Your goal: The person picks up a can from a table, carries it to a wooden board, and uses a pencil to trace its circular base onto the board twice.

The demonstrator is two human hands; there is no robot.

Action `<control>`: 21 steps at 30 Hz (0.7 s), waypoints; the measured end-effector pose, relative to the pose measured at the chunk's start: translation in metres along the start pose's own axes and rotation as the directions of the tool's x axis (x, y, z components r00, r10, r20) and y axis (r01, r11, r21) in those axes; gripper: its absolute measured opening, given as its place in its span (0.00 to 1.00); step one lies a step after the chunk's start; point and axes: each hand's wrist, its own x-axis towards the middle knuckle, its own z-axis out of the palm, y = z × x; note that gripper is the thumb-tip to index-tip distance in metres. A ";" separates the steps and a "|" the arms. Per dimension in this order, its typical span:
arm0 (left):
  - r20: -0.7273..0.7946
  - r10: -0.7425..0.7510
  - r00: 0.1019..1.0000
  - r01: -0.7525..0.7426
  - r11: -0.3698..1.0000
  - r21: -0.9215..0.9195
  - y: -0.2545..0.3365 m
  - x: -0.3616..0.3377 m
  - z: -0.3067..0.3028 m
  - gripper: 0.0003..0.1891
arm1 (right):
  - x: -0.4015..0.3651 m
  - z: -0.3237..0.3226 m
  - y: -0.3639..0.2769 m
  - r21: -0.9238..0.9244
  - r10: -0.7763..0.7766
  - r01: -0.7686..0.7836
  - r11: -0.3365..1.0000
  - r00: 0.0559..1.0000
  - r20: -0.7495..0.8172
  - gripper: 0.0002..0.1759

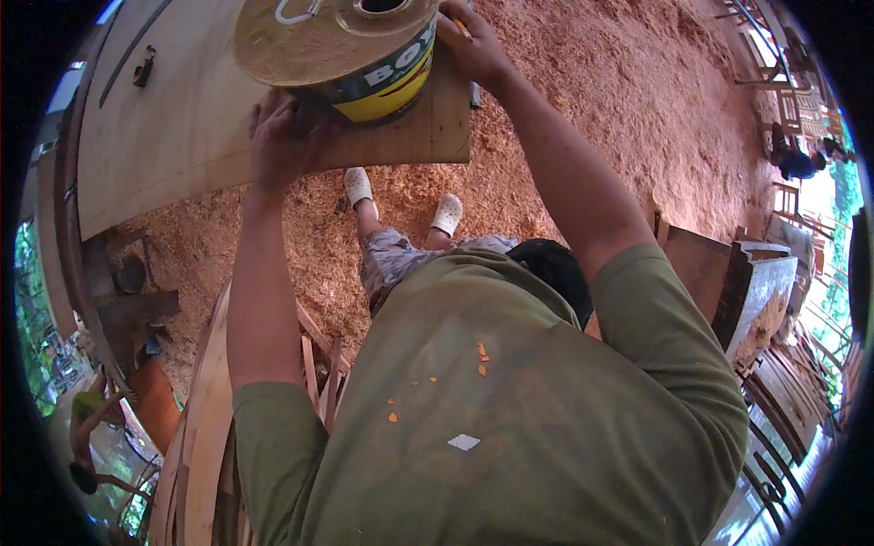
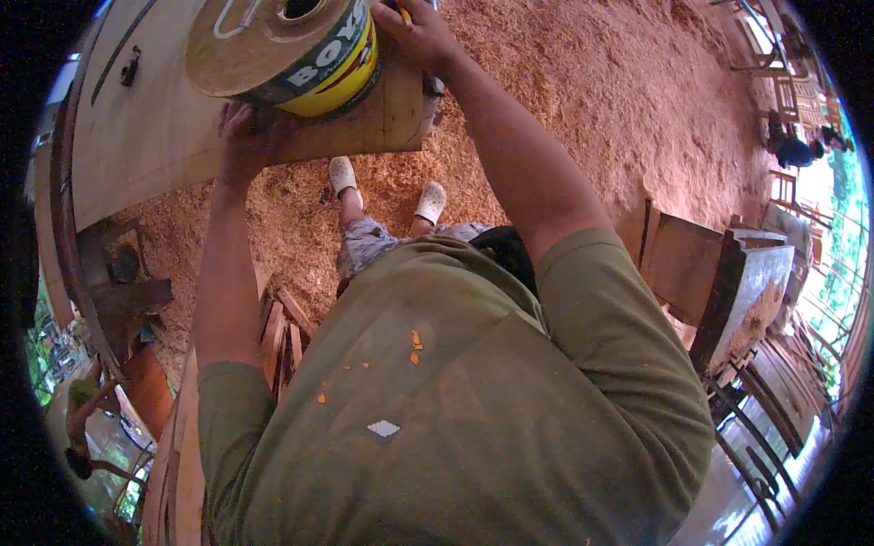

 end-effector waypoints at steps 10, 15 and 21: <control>-0.029 0.038 0.999 -0.038 0.999 -0.015 0.001 0.000 0.002 0.30 | -0.003 -0.001 -0.012 0.008 0.089 -0.089 0.996 0.996 0.001 0.19; -0.060 0.036 0.998 -0.034 0.999 0.036 -0.009 -0.002 0.012 0.28 | -0.003 -0.002 -0.014 -0.049 0.093 -0.094 0.994 0.995 -0.023 0.21; -0.029 0.022 0.999 -0.024 0.997 -0.077 0.000 0.000 0.008 0.22 | -0.005 -0.004 -0.014 -0.108 0.036 -0.038 0.993 0.999 -0.017 0.23</control>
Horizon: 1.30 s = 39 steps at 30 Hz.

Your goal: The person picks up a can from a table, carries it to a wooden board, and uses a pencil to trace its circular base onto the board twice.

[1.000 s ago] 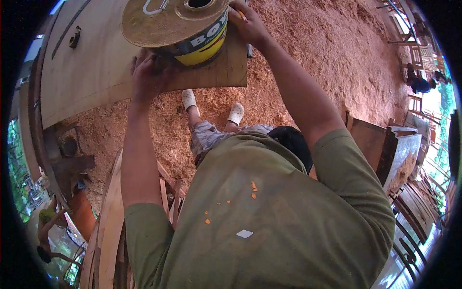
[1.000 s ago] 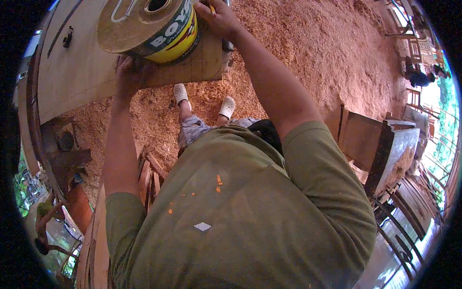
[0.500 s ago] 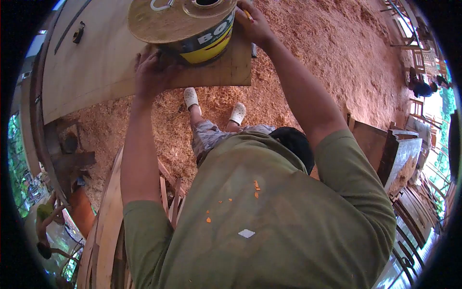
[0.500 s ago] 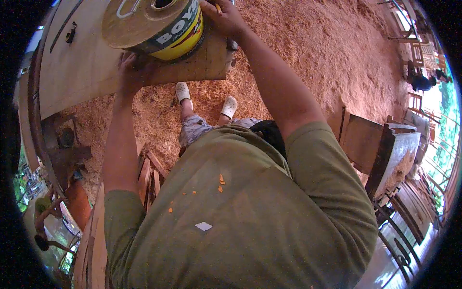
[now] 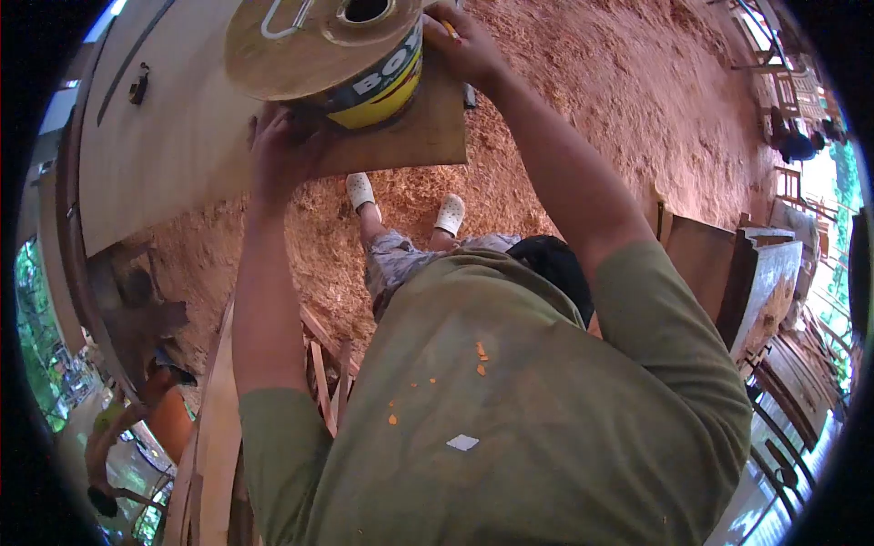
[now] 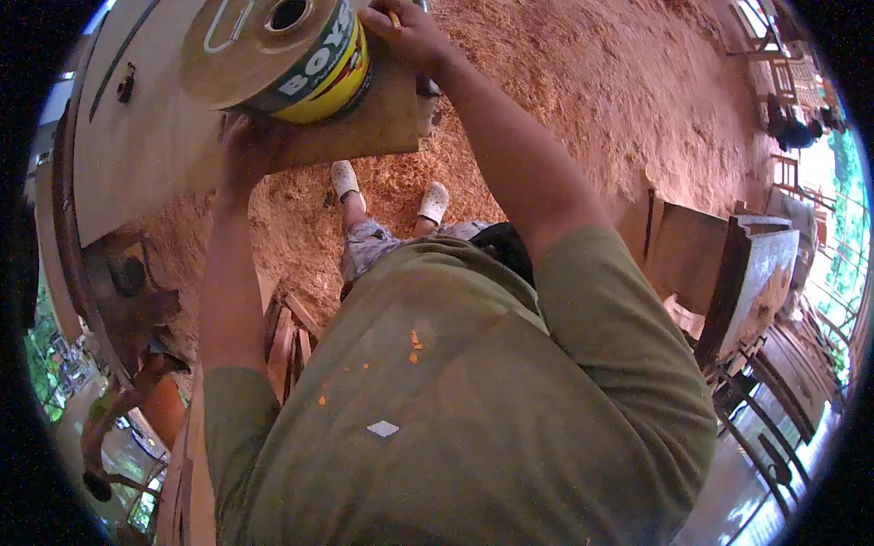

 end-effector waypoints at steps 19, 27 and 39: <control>-0.136 0.128 0.982 -0.128 0.992 0.005 0.002 0.002 -0.005 0.21 | -0.004 0.005 -0.019 0.168 0.162 -0.167 0.972 0.986 0.045 0.21; -0.120 0.117 0.986 -0.123 0.992 -0.042 0.006 0.002 -0.007 0.20 | -0.003 0.003 -0.017 0.050 0.116 -0.118 0.992 0.993 0.030 0.23; -0.058 0.086 0.995 -0.086 0.996 0.005 -0.011 0.002 0.002 0.27 | 0.002 0.002 0.003 0.012 0.009 -0.010 1.000 1.000 0.013 0.22</control>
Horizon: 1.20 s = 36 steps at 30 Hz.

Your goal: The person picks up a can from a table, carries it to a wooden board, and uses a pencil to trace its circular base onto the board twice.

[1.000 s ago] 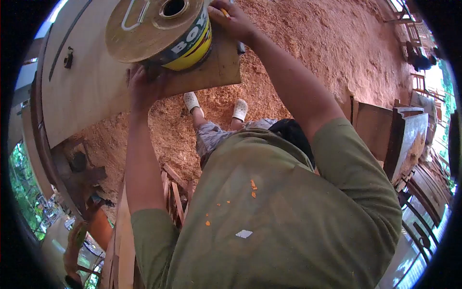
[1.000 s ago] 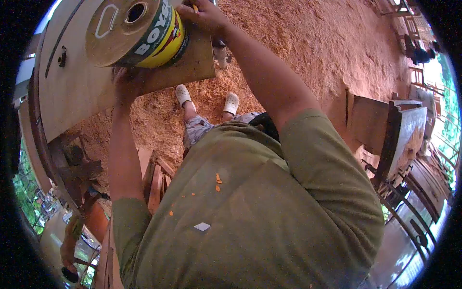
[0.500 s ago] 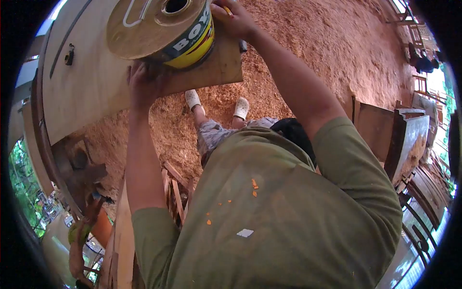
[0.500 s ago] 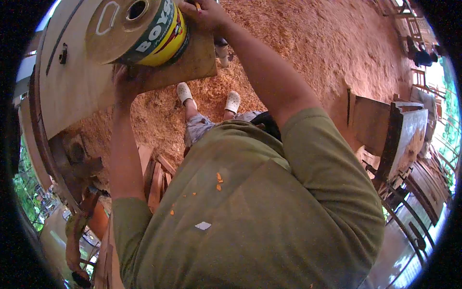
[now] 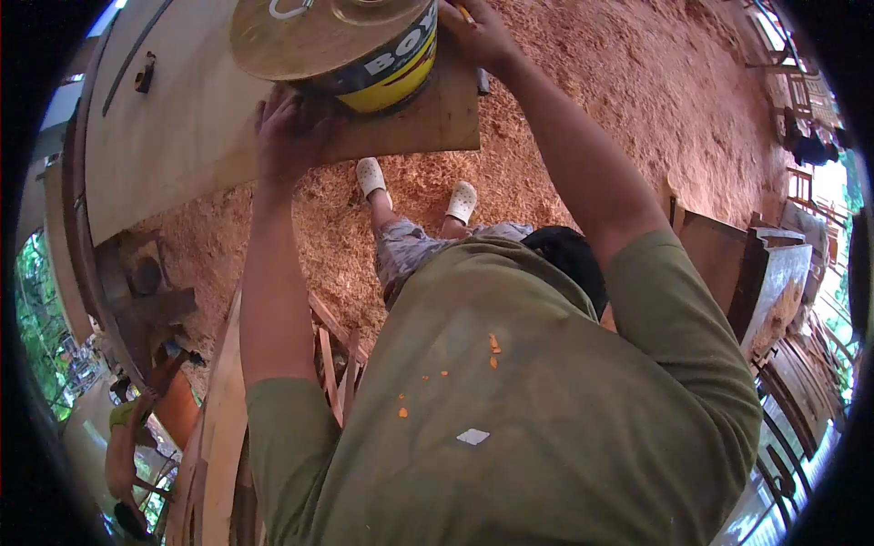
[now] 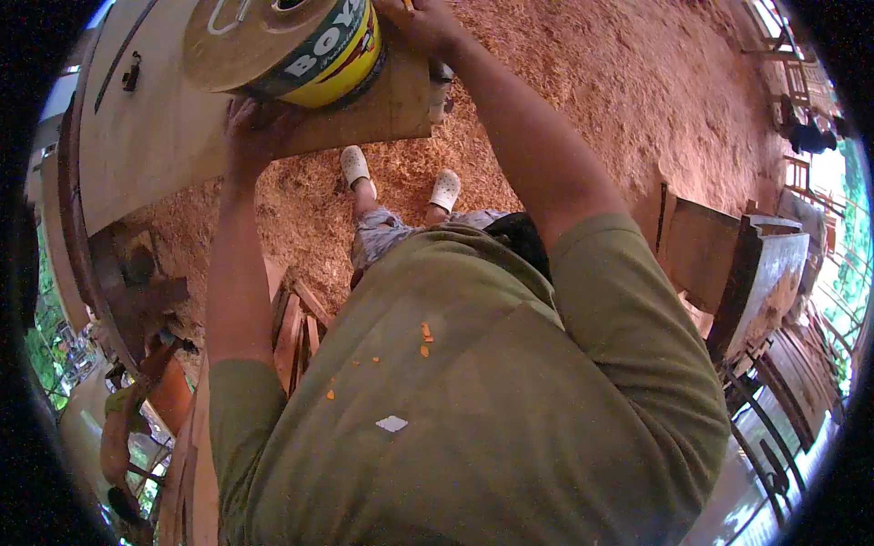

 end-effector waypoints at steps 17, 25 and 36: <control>0.079 -0.071 0.994 0.068 0.997 0.045 0.012 0.002 -0.007 0.25 | 0.000 -0.002 -0.002 -0.019 -0.037 0.036 0.999 0.999 -0.008 0.21; 0.069 -0.090 0.994 0.087 0.995 0.039 0.007 0.001 -0.003 0.29 | 0.000 0.001 0.002 0.065 -0.008 0.008 0.998 1.000 -0.002 0.19; 0.067 -0.142 0.988 0.139 0.990 0.037 0.008 0.004 -0.002 0.28 | 0.000 -0.004 -0.004 -0.062 -0.023 0.022 0.998 1.000 -0.002 0.23</control>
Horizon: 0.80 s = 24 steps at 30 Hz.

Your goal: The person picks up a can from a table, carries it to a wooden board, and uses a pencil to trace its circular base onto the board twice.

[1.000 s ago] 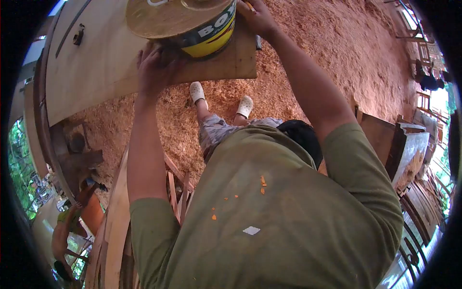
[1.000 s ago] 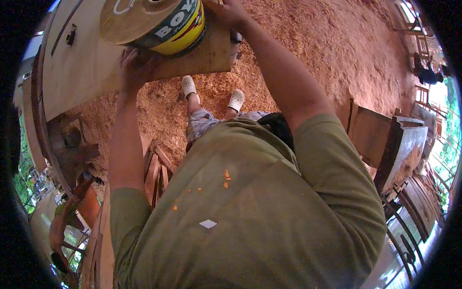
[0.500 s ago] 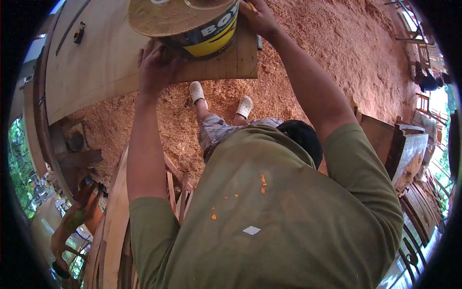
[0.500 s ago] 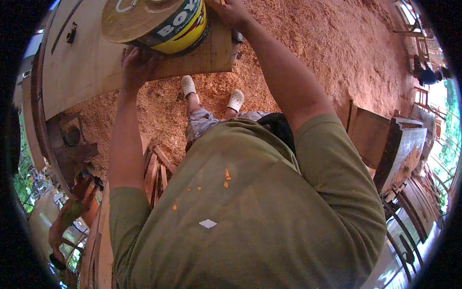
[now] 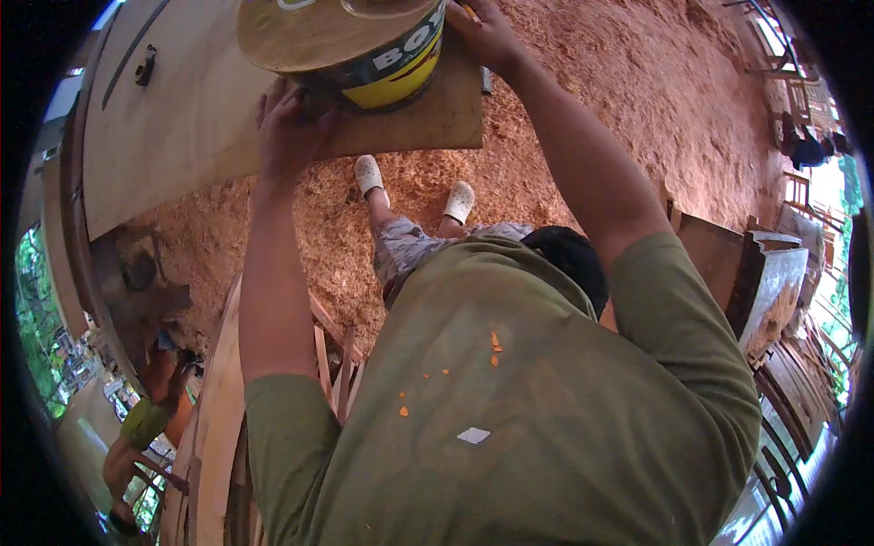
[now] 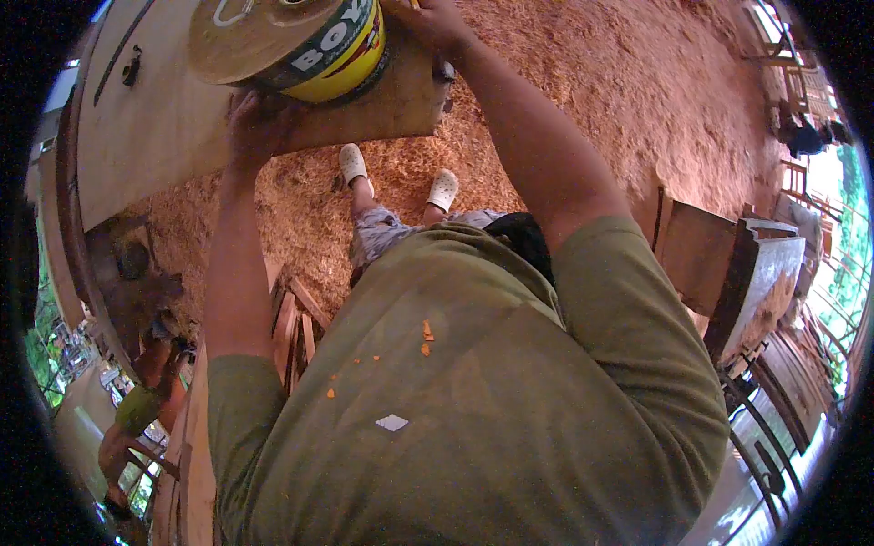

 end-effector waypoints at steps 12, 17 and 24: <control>-0.062 0.137 0.989 -0.139 0.990 -0.036 -0.010 0.000 0.004 0.18 | -0.001 0.005 -0.003 0.151 0.039 -0.041 0.988 0.999 0.018 0.23; -0.133 0.171 0.976 -0.189 0.972 -0.139 -0.004 0.001 0.003 0.17 | -0.006 0.001 -0.021 0.084 0.076 -0.076 0.994 0.997 0.001 0.26; -0.121 0.138 0.983 -0.149 0.985 -0.082 0.012 -0.001 -0.009 0.18 | -0.004 0.002 -0.019 0.047 0.095 -0.096 0.994 0.995 0.018 0.24</control>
